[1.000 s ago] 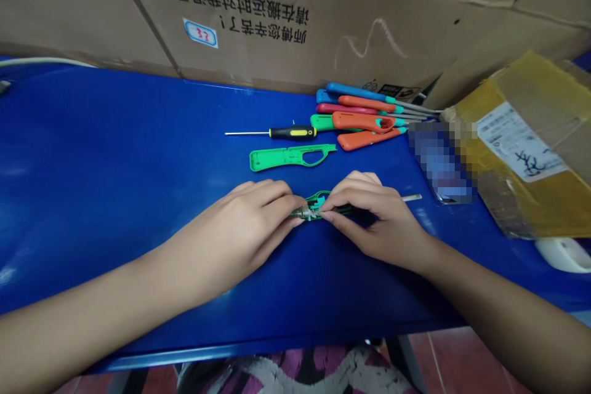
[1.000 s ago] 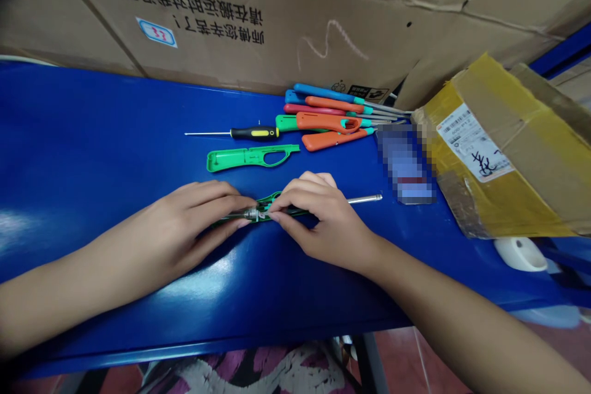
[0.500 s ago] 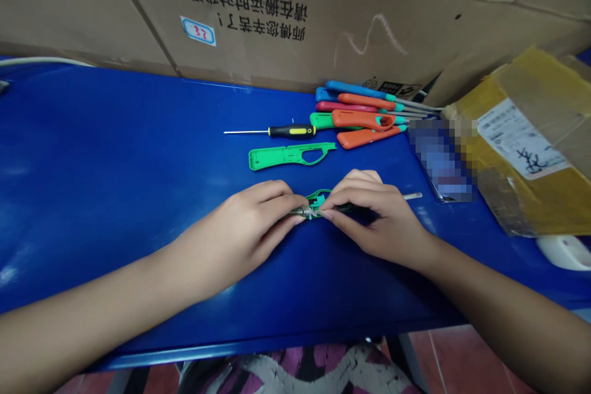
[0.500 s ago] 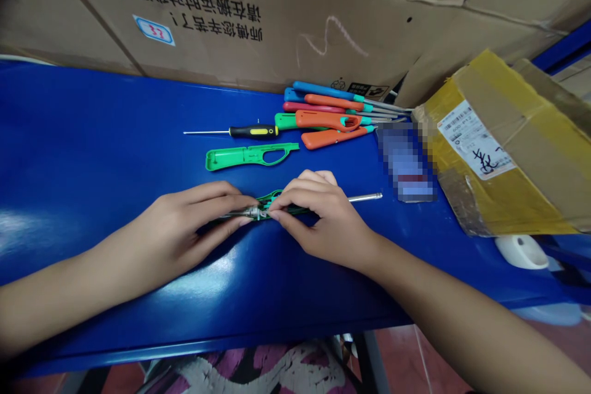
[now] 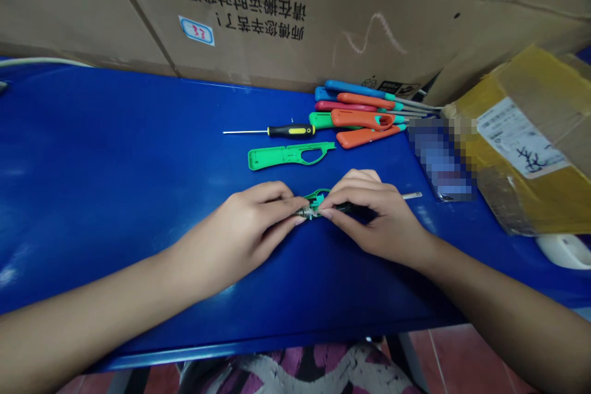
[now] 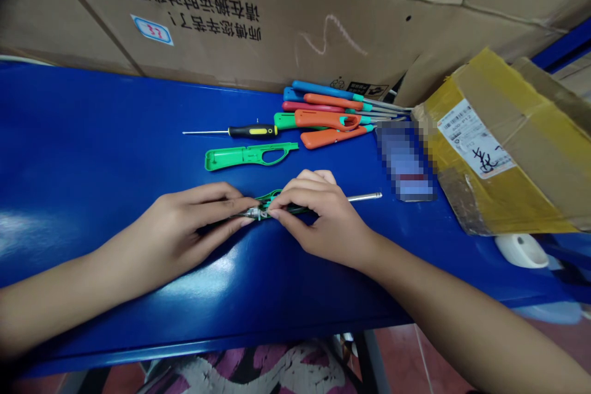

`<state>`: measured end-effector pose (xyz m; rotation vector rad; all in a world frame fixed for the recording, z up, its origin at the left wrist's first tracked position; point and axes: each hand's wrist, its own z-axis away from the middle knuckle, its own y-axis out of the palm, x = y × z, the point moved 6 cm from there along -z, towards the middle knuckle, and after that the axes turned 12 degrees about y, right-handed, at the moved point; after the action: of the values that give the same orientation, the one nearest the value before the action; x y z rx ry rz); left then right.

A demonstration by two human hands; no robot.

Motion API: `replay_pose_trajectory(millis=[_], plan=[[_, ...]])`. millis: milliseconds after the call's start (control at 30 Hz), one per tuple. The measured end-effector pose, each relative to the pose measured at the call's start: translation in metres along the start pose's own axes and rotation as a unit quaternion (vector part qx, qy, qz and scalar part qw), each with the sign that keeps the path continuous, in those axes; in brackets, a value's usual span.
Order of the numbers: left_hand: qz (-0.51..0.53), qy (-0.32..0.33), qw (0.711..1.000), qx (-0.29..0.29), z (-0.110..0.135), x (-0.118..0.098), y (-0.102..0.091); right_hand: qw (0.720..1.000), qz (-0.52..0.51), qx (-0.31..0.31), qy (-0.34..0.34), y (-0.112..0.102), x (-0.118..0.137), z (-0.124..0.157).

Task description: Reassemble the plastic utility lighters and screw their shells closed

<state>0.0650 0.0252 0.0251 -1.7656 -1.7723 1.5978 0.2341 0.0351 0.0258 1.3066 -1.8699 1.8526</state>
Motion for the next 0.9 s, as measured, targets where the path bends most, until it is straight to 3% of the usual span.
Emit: replay_pose_trajectory(millis=[900], plan=[[0.007, 0.005, 1.0, -0.019, 0.0005, 0.0015, 0.001, 1.0, -0.002, -0.003, -0.005, -0.0002, 0.0011, 0.0002]])
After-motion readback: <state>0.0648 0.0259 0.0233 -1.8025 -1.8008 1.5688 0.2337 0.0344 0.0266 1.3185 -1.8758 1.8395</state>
